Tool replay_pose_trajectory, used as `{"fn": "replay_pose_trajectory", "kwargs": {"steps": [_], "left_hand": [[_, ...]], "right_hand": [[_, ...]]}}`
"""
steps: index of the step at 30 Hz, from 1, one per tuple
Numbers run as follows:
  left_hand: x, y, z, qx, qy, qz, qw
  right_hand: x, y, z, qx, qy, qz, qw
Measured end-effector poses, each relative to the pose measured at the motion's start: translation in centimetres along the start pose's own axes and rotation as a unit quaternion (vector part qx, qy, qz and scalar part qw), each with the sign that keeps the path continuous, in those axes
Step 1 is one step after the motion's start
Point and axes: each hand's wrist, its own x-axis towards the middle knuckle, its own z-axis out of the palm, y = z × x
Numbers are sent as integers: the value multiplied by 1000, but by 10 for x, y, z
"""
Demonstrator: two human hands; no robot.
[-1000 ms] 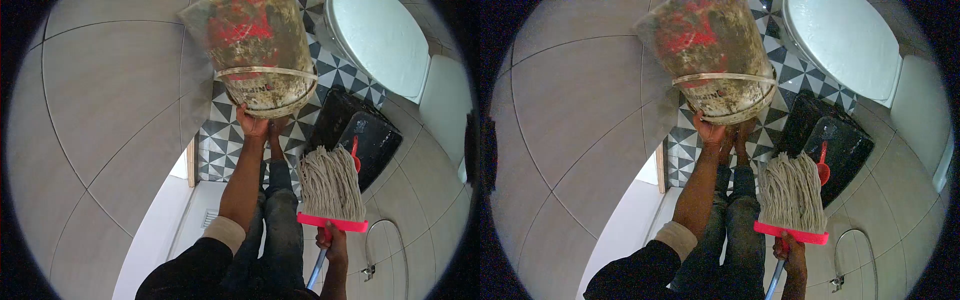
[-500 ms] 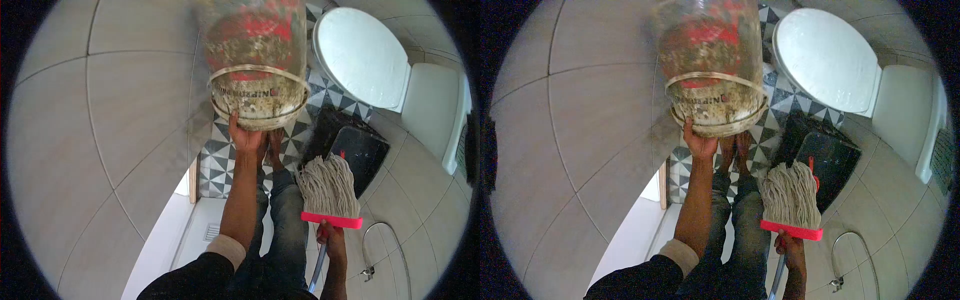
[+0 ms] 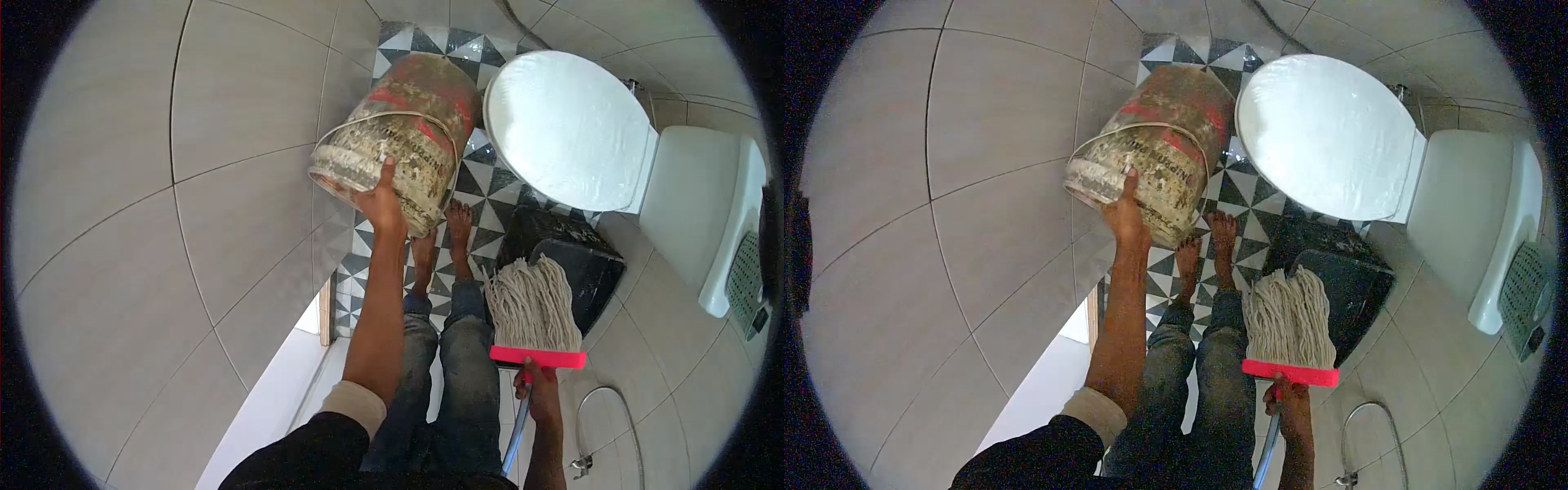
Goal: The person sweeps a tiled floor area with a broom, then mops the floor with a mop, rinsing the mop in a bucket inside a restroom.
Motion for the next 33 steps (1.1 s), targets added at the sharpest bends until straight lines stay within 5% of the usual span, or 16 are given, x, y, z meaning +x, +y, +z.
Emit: {"fn": "replay_pose_trajectory", "kwargs": {"steps": [4, 6, 10, 12, 14, 16, 20, 22, 23, 25, 26, 33], "left_hand": [[-11, 19, 12, 169, -5, 42, 985], [-18, 15, 5, 376, -38, 65, 923], [-16, -1, -4, 457, -111, 7, 883], [-2, -26, -8, 561, -99, 34, 821], [-9, -18, -6, 549, -156, 79, 817], [-6, -55, -12, 603, -162, 213, 752], [6, -100, -29, 601, -189, 144, 763], [-1, -104, -47, 675, -259, 131, 678], [-3, -106, -61, 670, -252, 129, 687], [-17, -98, -89, 583, -213, 306, 722], [-32, -85, -96, 583, -197, 307, 726], [-224, 49, -196, 573, -202, 126, 784]], "right_hand": [[-13, -9, 9, -16, -16, 1, 1000], [-16, -8, 7, -20, -17, 4, 1000], [-36, -30, 20, -25, -7, -1, 1000], [-39, -32, 22, -32, -6, -1, 999], [-36, -25, 15, -43, -5, 0, 999], [-33, -16, 9, -42, -4, -9, 999], [-50, -29, 17, -110, -17, -28, 993], [-62, -25, 20, -129, -12, -33, 991], [-67, -24, 25, -131, -21, -32, 991], [-80, -22, 30, -171, -40, -61, 983], [-87, -21, 27, -200, -62, -83, 974], [-118, 32, -43, -246, -178, -150, 941]]}}
